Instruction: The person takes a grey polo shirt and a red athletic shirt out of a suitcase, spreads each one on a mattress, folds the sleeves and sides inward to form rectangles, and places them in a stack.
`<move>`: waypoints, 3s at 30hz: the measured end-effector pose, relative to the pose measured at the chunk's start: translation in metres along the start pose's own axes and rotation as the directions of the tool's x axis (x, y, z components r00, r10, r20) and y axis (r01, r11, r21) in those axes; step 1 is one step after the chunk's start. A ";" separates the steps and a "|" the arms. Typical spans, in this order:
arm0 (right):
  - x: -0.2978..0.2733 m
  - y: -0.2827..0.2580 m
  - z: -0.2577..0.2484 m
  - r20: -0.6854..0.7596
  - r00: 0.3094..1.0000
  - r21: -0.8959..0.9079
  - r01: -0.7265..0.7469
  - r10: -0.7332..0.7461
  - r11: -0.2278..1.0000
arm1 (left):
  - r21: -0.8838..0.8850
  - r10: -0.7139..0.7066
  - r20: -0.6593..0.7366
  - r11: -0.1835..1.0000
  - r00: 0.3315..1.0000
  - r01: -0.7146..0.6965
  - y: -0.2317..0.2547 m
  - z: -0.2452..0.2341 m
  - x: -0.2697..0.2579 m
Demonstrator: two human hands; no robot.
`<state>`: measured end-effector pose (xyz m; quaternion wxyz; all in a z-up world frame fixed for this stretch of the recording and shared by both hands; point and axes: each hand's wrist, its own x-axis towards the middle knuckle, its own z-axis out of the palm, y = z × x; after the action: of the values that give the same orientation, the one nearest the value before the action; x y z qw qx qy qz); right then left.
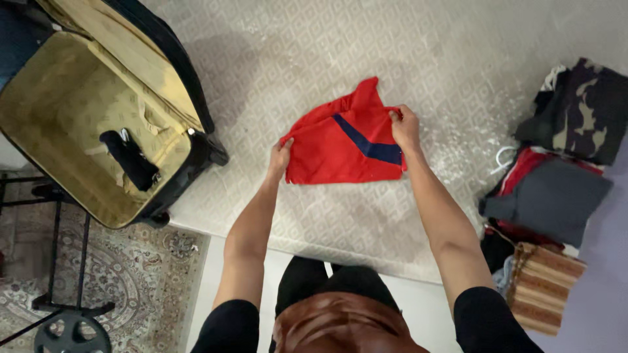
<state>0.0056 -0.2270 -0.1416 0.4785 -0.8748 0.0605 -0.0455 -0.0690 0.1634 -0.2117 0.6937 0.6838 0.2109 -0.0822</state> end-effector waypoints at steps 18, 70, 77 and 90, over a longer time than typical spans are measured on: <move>0.072 0.033 0.062 -0.153 0.988 0.052 0.021 -0.013 0.998 | 0.339 0.383 -0.412 0.907 0.827 -0.251 0.012 -0.012 0.052; -0.220 0.134 -0.094 0.254 0.667 -0.416 -0.578 0.700 0.702 | 0.833 0.206 -0.134 0.553 0.969 -0.002 -0.061 0.024 -0.138; -0.177 0.129 -0.035 -0.137 0.970 -0.117 -0.216 0.200 0.969 | 0.886 0.272 0.240 0.332 0.932 -0.325 -0.042 0.060 -0.082; -0.115 0.151 -0.059 -0.122 0.938 -0.185 -0.342 0.324 0.921 | 0.962 -0.018 0.248 0.126 0.969 -0.244 -0.002 0.073 -0.024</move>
<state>-0.1252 -0.3394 -0.2397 0.3842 -0.8931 0.2341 0.0040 -0.0786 0.0876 -0.2055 0.0940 0.9719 -0.0181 -0.2149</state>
